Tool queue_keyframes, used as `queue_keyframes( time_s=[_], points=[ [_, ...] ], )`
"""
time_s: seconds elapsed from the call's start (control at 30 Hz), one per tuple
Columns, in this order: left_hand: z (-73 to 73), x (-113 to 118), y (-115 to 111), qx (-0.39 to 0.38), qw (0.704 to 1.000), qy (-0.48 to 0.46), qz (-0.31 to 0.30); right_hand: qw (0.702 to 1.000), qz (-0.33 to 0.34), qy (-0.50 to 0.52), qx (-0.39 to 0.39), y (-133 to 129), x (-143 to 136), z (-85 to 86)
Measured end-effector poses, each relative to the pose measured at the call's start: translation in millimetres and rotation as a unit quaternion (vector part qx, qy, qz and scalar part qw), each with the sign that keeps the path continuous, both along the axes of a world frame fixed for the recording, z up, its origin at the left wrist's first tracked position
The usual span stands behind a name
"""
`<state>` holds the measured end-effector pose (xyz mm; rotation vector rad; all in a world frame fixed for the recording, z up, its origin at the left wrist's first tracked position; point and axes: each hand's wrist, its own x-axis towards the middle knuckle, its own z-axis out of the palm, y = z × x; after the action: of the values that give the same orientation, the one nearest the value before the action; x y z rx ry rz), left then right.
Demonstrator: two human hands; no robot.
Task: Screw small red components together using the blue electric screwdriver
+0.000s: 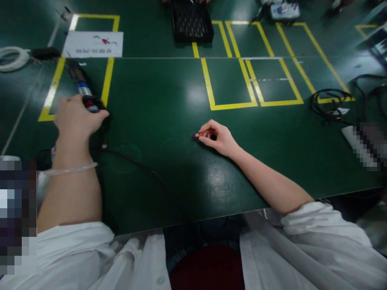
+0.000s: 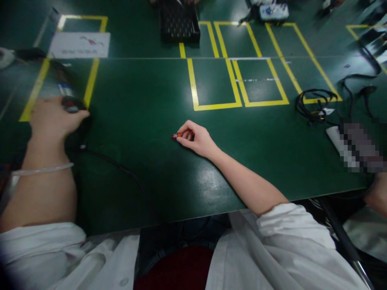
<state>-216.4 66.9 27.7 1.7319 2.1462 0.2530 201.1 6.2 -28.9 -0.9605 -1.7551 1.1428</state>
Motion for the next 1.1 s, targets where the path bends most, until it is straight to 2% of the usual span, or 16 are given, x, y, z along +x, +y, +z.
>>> queue_keyframes(
  time_s=[0.03, 0.1, 0.33, 0.43, 0.57, 0.67, 0.77, 1.1],
  points=[
    [1.4, 11, -1, 0.022, 0.999, 0.012, 0.042, 1.000, -0.001, 0.003, -0.003, 0, 0, -0.2],
    [2.7, 35, -3, 0.049, 0.996, 0.030, 0.069, 1.000, -0.003, 0.013, -0.005, 0, 0, -0.4],
    [-10.8, 118, -18, 0.150, 0.986, -0.024, -0.070, 1.000, 0.001, 0.005, 0.001, 1, 1, -1.0],
    [-13.1, 153, -34, 0.157, 0.979, -0.039, -0.127, 1.000, -0.005, 0.000, 0.005, 1, 1, -1.1],
    [-11.5, 188, -59, 0.143, 0.969, 0.012, -0.199, 0.998, -0.044, -0.007, 0.037, 2, 1, -1.0],
    [-12.3, 201, -70, 0.153, 0.955, 0.036, -0.250, 0.997, -0.056, -0.015, 0.057, 4, 2, -2.1],
    [-14.5, 205, -74, 0.168, 0.944, 0.053, -0.279, 0.996, -0.044, -0.010, 0.072, 5, 3, -3.0],
    [-15.9, 204, -74, 0.185, 0.934, 0.054, -0.302, 0.989, -0.034, -0.048, 0.138, 3, 1, -0.2]
  ],
)
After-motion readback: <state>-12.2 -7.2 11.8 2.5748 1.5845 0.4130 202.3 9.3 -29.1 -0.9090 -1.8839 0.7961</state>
